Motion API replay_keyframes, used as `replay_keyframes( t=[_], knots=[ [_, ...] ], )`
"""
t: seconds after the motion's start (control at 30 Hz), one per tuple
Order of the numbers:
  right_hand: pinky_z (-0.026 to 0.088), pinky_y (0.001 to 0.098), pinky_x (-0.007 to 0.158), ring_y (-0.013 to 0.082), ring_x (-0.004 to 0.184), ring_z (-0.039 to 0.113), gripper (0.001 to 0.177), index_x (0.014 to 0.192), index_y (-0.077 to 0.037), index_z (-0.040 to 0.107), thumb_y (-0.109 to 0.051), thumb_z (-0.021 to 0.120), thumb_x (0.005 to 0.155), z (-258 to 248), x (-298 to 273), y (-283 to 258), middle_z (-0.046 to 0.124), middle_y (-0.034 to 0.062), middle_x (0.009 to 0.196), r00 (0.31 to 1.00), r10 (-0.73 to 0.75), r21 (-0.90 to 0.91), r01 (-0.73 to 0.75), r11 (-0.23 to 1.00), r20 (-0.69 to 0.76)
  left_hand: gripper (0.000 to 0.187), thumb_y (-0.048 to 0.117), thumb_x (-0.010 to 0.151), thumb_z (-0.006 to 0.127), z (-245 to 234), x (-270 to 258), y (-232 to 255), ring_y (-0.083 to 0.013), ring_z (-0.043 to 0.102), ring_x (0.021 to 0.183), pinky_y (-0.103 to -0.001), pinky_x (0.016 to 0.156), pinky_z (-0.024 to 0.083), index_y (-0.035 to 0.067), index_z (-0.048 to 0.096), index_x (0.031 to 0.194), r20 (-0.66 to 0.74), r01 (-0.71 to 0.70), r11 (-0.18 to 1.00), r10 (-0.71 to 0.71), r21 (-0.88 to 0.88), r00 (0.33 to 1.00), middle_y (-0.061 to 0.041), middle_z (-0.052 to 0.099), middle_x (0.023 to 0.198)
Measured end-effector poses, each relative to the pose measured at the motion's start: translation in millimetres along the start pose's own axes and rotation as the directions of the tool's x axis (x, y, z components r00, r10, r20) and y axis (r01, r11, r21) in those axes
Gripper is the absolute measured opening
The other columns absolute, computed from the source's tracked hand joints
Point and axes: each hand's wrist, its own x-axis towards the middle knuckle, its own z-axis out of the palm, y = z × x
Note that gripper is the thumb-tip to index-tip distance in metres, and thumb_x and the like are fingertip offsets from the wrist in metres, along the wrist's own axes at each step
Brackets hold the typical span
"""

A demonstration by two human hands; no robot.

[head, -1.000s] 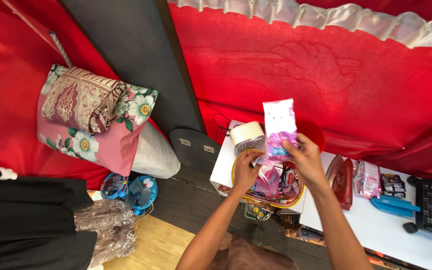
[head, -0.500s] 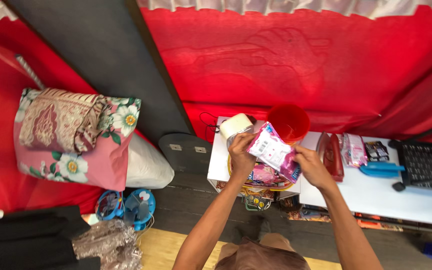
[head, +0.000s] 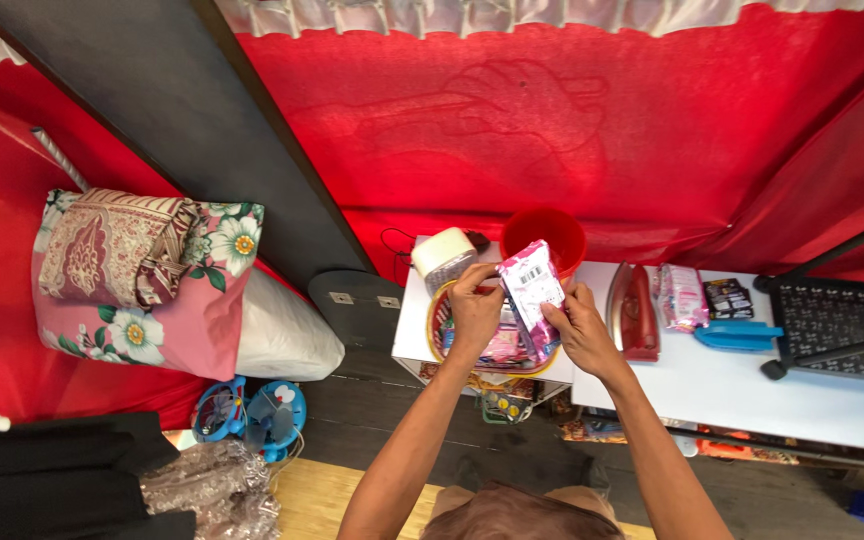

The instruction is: The person removes various household items from a yellow basket and places them on a white table. Items handled include a small box, a blue plastic tool, packets of wipes, an iron, and other packaged goods. The person continues to empty the basket and arrange the items on the table.

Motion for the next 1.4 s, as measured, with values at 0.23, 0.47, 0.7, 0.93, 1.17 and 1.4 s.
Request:
replay_keyframes(
  t=[0.23, 0.47, 0.7, 0.93, 1.17, 1.4],
  knots=[
    [0.053, 0.0269, 0.08, 0.0106, 0.09, 0.061, 0.03, 0.128, 0.005, 0.064, -0.013, 0.063, 0.104, -57, -5, 31, 0.069, 0.008, 0.105, 0.975, 0.221, 0.43, -0.202, 0.88, 0.006, 0.033, -0.006, 0.08, 0.064, 67, -13, 26, -0.0183, 0.074, 0.091, -0.028, 0.08, 0.058, -0.003, 0.075, 0.111, 0.004, 0.002, 0.997, -0.002, 0.083, 1.0, -0.013, 0.075, 0.104],
    [0.055, 0.0274, 0.088, 0.011, 0.097, 0.067, 0.035, 0.132, 0.003, 0.06, -0.006, 0.058, 0.098, -122, -4, 28, 0.072, 0.007, 0.112, 0.971, 0.185, 0.652, -0.238, 0.72, 0.149, 0.041, 0.002, 0.099, 0.054, 117, -19, -1, -0.0185, 0.066, 0.107, -0.034, 0.093, 0.053, 0.003, 0.059, 0.139, 0.263, 0.185, 0.97, -0.139, -0.157, 0.955, -0.012, 0.071, 0.119],
    [0.056, 0.0286, 0.086, 0.0116, 0.094, 0.068, 0.034, 0.13, 0.004, 0.06, -0.007, 0.056, 0.098, -161, -3, 21, 0.072, 0.0087, 0.111, 0.958, 0.154, 0.725, -0.284, 0.627, 0.242, 0.041, 0.008, 0.102, 0.057, 146, -58, -38, -0.0173, 0.06, 0.125, -0.039, 0.109, 0.049, 0.007, 0.051, 0.143, 0.34, 0.367, 0.844, -0.238, -0.391, 0.91, -0.006, 0.064, 0.132],
    [0.057, 0.0278, 0.083, 0.0106, 0.093, 0.067, 0.032, 0.128, 0.003, 0.061, -0.006, 0.056, 0.098, -176, -3, 13, 0.072, 0.0077, 0.11, 0.954, 0.148, 0.714, -0.294, 0.636, 0.261, 0.038, 0.032, 0.113, 0.046, 167, -89, -87, -0.0207, 0.061, 0.111, -0.039, 0.099, 0.054, 0.001, 0.056, 0.133, 0.223, 0.411, 0.862, -0.355, -0.297, 0.908, -0.01, 0.064, 0.117],
    [0.056, 0.0297, 0.075, 0.0125, 0.087, 0.066, 0.033, 0.125, 0.004, 0.062, -0.013, 0.066, 0.097, -168, -3, 6, 0.073, 0.0126, 0.104, 0.979, 0.163, 0.178, -0.184, 0.967, 0.123, 0.039, 0.039, 0.112, 0.043, 158, -70, -48, -0.0199, 0.066, 0.11, -0.035, 0.092, 0.059, 0.009, 0.051, 0.135, 0.056, 0.495, 0.602, -0.599, -0.627, 0.799, -0.012, 0.069, 0.12],
    [0.05, 0.0388, 0.096, 0.0264, 0.108, 0.062, 0.04, 0.133, 0.003, 0.059, -0.019, 0.065, 0.1, -112, -8, 8, 0.064, 0.0222, 0.117, 0.99, -0.068, -0.214, 0.04, 0.976, -0.124, 0.04, 0.032, 0.109, 0.043, 165, -67, 23, -0.0175, 0.066, 0.11, -0.032, 0.094, 0.056, 0.008, 0.046, 0.141, 0.152, 0.385, 0.561, -0.416, -0.733, 0.897, -0.012, 0.064, 0.125]
  ],
)
